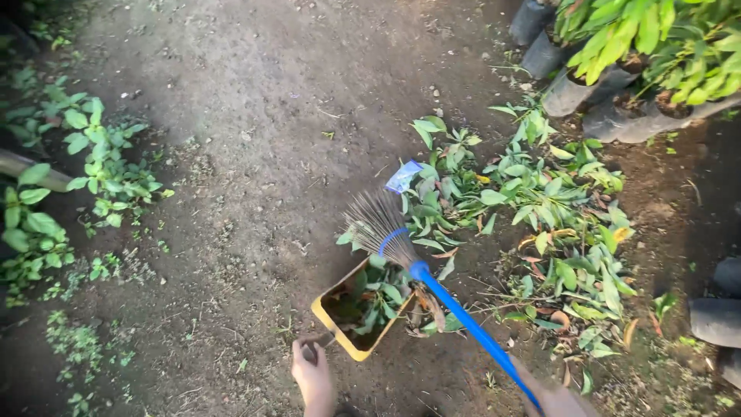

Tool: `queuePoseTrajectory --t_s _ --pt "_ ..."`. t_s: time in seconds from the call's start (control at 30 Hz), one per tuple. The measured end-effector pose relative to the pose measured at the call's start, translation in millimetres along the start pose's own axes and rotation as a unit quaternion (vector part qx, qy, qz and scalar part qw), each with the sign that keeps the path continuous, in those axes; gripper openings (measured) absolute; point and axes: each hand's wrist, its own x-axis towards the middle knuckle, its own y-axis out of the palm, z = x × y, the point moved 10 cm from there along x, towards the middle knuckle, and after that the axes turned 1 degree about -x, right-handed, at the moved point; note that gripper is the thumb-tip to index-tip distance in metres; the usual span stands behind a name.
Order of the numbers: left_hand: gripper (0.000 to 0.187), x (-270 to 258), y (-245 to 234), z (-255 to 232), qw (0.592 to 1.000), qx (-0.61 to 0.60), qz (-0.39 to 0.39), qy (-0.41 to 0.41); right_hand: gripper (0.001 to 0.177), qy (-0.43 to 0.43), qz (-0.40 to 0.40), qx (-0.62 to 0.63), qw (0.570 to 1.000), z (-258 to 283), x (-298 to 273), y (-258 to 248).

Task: Sweep fallen leaves into a dustpan and empty them into a wheelbarrow in a plant nursery.

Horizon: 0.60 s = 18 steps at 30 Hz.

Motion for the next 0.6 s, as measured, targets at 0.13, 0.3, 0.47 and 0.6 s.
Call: queuePoseTrajectory --t_s 0.13,0.3,0.47,0.6 --pt "0.015 -21 8 35 0.998 -0.047 -0.018 -0.027 0.075 -0.033 0.006 0.0 0.999 145 36 -75" --pt "0.018 -31 16 52 0.998 -0.013 -0.04 -0.043 0.072 -0.079 -0.021 0.009 0.997 152 98 -27" --pt "0.018 -17 9 36 0.996 0.025 -0.009 -0.082 0.075 0.006 0.005 0.004 1.0 96 86 -30" --pt "0.019 9 2 4 0.994 0.072 0.043 -0.073 0.073 0.137 0.032 0.015 0.99 40 62 -32"
